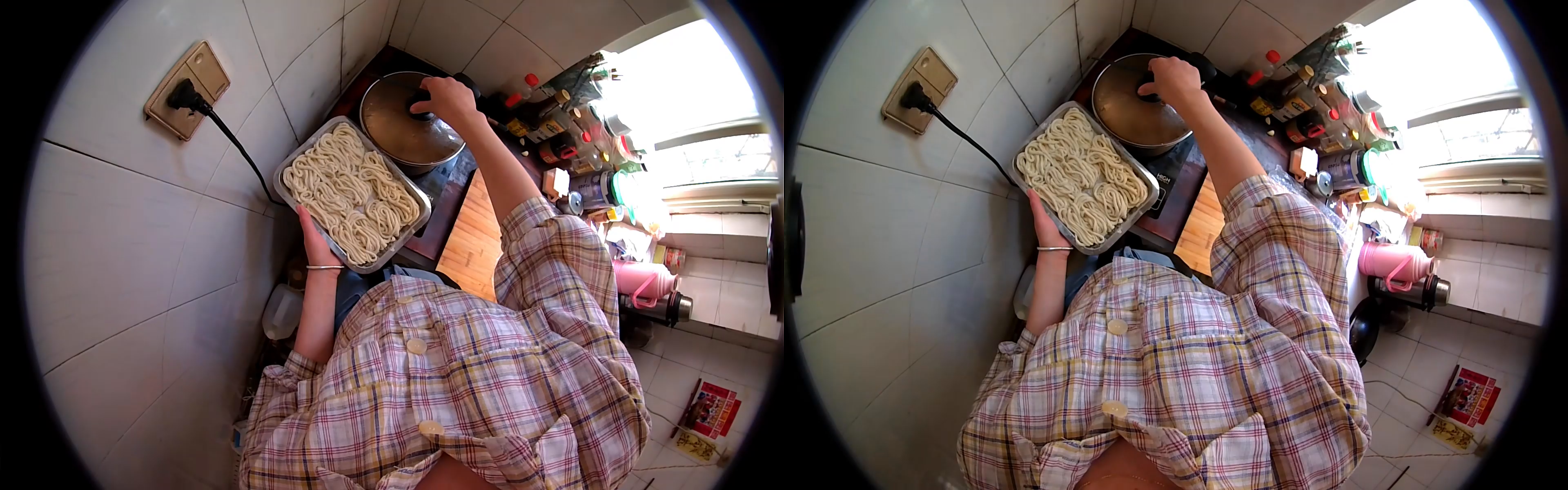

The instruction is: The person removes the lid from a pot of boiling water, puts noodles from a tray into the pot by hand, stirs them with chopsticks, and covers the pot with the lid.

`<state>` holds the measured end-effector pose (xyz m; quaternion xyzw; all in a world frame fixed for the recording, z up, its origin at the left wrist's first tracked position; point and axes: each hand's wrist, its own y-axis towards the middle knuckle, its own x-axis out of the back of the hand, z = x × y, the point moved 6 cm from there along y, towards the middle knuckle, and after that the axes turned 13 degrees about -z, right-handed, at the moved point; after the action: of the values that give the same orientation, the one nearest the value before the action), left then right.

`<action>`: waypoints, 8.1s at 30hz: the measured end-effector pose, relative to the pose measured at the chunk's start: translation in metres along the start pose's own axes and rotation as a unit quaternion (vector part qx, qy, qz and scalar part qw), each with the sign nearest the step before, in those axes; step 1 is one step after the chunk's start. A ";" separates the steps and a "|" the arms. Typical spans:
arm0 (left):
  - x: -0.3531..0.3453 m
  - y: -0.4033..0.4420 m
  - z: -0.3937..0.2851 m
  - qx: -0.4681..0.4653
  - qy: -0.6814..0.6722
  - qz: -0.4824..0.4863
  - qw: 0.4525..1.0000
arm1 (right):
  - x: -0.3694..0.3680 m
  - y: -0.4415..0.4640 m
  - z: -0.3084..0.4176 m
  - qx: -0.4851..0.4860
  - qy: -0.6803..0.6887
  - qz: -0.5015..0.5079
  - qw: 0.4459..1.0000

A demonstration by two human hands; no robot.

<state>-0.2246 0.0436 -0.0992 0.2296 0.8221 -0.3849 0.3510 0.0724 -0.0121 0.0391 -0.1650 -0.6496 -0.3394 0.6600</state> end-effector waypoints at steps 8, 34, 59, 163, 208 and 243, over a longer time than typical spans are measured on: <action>-0.005 0.000 0.000 0.003 -0.009 0.009 1.000 | 0.002 0.000 0.002 -0.005 -0.005 0.010 1.000; 0.002 0.006 0.001 -0.014 -0.037 0.011 0.999 | -0.003 0.028 -0.087 -0.131 0.193 -0.046 0.971; -0.002 -0.001 -0.006 0.021 -0.067 0.050 0.996 | -0.013 0.040 -0.075 -0.159 0.029 0.025 0.987; 0.001 -0.014 -0.009 -0.018 -0.051 0.054 0.997 | -0.027 -0.143 0.109 -0.009 0.121 -0.021 0.992; -0.003 -0.019 -0.010 -0.029 -0.030 -0.018 0.999 | -0.002 -0.167 0.076 0.040 0.246 0.046 0.967; -0.002 -0.018 -0.009 -0.023 -0.037 -0.016 0.999 | 0.001 -0.063 0.029 -0.233 0.740 0.125 0.619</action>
<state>-0.2387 0.0401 -0.0848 0.1934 0.8207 -0.3800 0.3803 0.0086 -0.0383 0.0292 -0.0859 0.1856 -0.4006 0.8931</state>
